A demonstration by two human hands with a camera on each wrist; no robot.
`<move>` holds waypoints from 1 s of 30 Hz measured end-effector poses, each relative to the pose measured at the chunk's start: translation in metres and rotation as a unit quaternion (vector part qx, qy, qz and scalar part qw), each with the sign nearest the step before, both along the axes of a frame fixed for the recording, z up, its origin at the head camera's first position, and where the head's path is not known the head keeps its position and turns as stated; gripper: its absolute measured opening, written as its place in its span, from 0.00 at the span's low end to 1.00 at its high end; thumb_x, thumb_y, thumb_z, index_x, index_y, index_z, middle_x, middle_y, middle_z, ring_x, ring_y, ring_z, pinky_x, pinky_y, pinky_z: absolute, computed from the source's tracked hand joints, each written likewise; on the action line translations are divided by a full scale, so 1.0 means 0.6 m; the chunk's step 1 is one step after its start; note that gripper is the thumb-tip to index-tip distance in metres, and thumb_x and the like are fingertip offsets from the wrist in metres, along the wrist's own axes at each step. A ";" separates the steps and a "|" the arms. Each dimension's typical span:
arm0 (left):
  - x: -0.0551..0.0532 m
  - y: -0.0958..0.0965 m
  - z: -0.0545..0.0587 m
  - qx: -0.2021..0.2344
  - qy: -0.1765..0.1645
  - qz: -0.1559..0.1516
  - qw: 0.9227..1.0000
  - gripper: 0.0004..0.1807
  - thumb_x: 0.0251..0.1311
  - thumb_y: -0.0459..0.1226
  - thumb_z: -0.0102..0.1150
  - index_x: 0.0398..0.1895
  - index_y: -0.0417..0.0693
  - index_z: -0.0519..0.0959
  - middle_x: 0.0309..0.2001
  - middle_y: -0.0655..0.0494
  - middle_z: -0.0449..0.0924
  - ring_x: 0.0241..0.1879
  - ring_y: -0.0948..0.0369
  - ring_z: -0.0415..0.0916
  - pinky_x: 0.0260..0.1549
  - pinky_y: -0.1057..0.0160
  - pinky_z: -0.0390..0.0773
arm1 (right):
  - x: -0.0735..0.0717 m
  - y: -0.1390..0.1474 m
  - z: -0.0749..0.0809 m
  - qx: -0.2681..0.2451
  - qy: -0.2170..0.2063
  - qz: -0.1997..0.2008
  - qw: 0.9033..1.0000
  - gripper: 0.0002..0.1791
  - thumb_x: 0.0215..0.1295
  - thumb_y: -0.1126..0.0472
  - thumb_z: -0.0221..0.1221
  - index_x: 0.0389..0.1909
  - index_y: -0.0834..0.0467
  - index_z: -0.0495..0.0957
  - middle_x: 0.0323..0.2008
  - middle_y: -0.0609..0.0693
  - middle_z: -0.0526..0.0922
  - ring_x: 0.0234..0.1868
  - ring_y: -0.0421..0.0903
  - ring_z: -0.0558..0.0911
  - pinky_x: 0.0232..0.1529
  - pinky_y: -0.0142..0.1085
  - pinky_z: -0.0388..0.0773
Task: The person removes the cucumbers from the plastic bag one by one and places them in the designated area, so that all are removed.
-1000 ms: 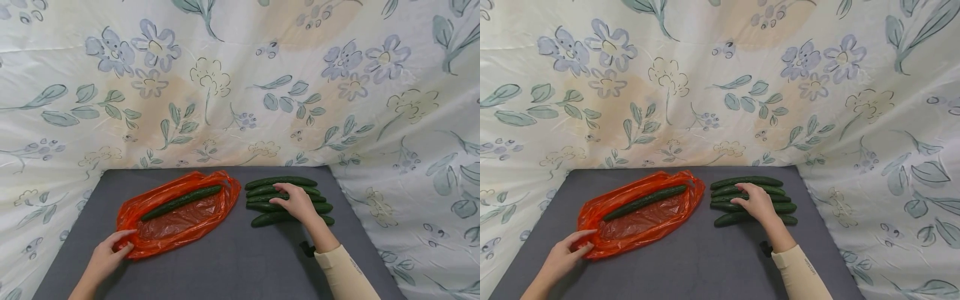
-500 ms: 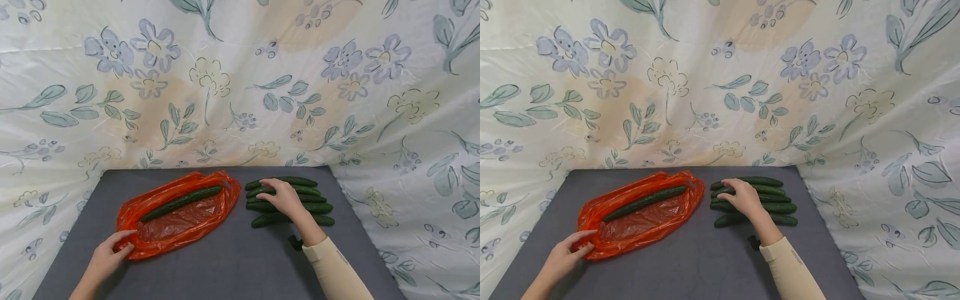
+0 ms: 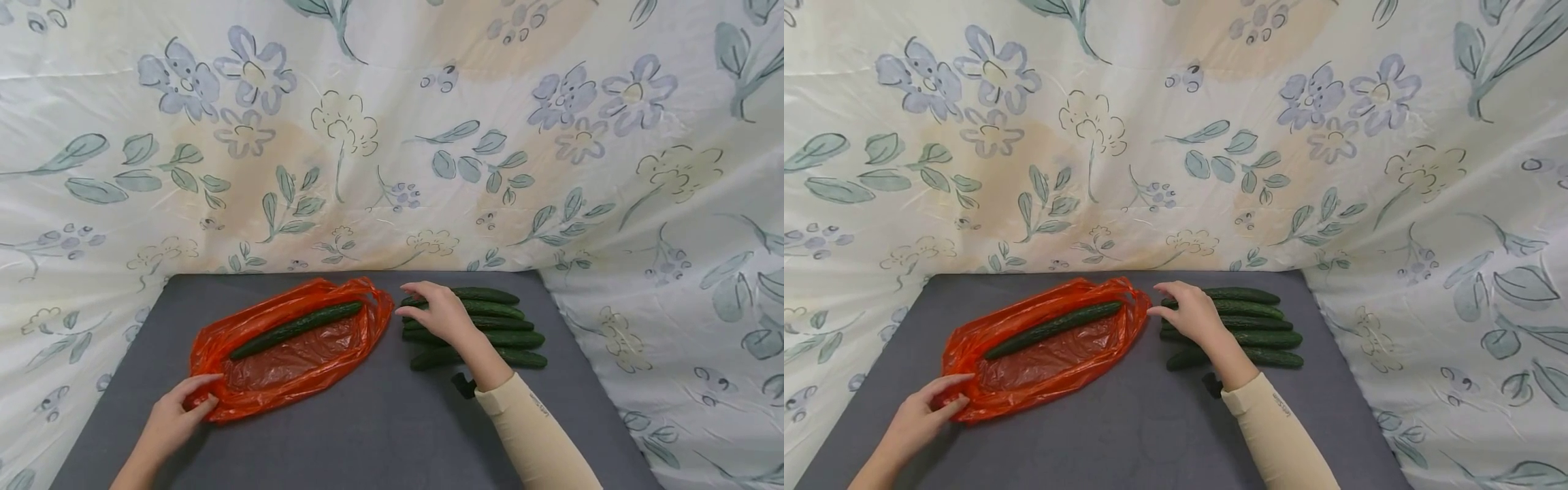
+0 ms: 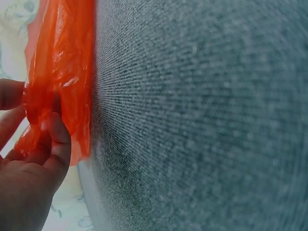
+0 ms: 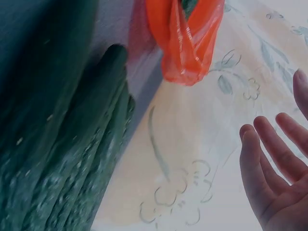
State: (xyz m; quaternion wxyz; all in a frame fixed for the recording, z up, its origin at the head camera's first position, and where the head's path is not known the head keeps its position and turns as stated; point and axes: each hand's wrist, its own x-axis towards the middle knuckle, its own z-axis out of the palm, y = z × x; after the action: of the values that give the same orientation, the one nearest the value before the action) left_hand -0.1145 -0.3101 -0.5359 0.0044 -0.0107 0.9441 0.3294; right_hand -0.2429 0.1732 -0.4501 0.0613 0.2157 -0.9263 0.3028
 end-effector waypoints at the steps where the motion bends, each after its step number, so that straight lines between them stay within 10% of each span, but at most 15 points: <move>1: 0.000 0.000 0.001 0.004 -0.002 -0.001 1.000 0.21 0.66 0.43 0.64 0.59 0.42 0.80 0.61 0.34 0.76 0.57 0.37 0.74 0.51 0.35 0.74 | -0.001 -0.005 0.002 0.000 -0.001 0.004 1.000 0.28 0.61 0.44 0.68 0.61 0.49 0.80 0.54 0.48 0.84 0.51 0.48 0.83 0.49 0.45 0.80; 30: 0.004 0.001 0.003 0.006 -0.003 0.000 1.000 0.21 0.67 0.42 0.63 0.60 0.43 0.80 0.61 0.34 0.76 0.58 0.36 0.74 0.51 0.34 0.73 | -0.053 -0.141 -0.025 0.000 -0.072 0.081 0.994 0.31 0.64 0.46 0.67 0.65 0.56 0.77 0.59 0.54 0.82 0.59 0.53 0.80 0.57 0.48 0.78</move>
State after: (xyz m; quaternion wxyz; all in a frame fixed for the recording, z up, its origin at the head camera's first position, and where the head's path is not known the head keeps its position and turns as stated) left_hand -0.1122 -0.3095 -0.5341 0.0078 -0.0113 0.9421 0.3351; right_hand -0.2748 0.0884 -0.4654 -0.0303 0.2679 -0.9079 0.3211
